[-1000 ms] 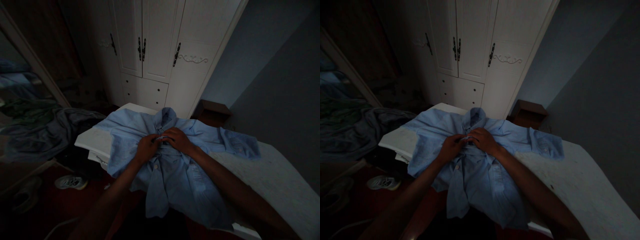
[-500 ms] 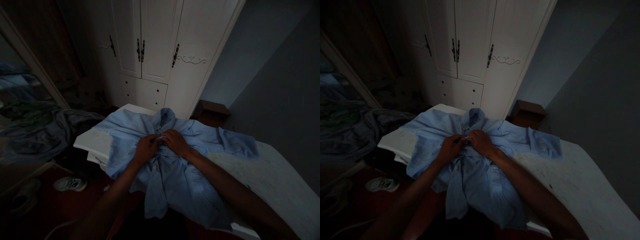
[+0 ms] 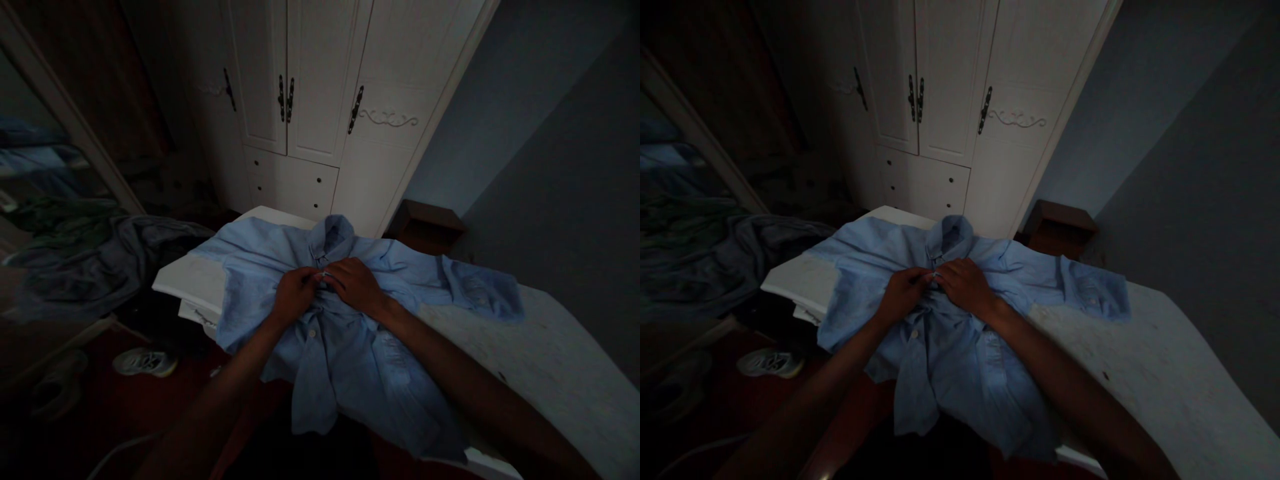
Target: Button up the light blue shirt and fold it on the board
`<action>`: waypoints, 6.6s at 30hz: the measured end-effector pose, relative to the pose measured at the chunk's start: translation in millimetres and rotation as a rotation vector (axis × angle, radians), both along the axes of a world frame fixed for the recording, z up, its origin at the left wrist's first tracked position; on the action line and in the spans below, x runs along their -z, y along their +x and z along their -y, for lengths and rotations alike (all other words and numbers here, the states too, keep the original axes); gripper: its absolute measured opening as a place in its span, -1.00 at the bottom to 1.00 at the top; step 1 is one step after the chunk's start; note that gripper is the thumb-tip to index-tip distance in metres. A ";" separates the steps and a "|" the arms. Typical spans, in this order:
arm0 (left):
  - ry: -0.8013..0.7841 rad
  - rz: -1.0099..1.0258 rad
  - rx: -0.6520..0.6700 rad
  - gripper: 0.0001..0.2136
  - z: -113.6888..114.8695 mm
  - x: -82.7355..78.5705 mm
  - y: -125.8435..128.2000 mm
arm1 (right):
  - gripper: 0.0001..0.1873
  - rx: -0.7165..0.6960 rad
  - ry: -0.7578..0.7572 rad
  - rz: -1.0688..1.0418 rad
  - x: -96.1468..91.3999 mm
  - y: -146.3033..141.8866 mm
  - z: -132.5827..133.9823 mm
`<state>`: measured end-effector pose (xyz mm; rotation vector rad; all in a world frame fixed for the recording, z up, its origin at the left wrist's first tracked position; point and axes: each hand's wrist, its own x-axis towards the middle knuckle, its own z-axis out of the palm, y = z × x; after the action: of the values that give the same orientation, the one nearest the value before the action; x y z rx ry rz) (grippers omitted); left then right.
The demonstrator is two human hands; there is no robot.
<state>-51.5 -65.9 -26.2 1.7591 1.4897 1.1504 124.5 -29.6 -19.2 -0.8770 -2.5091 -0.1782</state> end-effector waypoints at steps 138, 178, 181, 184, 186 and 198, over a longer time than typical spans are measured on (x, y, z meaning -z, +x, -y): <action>0.137 -0.398 0.029 -0.77 -21.7 -3.2 8.6 | -0.71 -0.041 -0.707 -0.493 2.0 14.2 -28.3; -0.120 -0.339 0.059 -0.70 -28.3 -6.9 5.5 | -0.84 -0.024 -0.569 -0.568 9.0 9.6 -16.2; -0.134 -0.273 0.053 -0.75 -27.3 -7.9 5.7 | -0.85 0.002 -0.544 -0.597 9.2 9.2 -15.3; -0.179 -0.177 0.008 -0.76 -28.4 -6.5 5.6 | -0.85 0.025 -0.519 -0.617 9.7 8.4 -14.6; -0.196 -0.136 -0.004 -0.74 -29.7 -4.4 4.9 | -0.84 0.036 -0.517 -0.620 9.7 7.8 -14.0; -0.130 -0.120 0.032 -0.76 -28.1 -5.8 4.6 | -0.85 0.020 -0.483 -0.527 9.5 6.1 -17.3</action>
<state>-46.9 -37.8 -20.4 1.7823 1.5636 0.9243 130.6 -12.3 -28.7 -0.9733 -2.0632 0.6005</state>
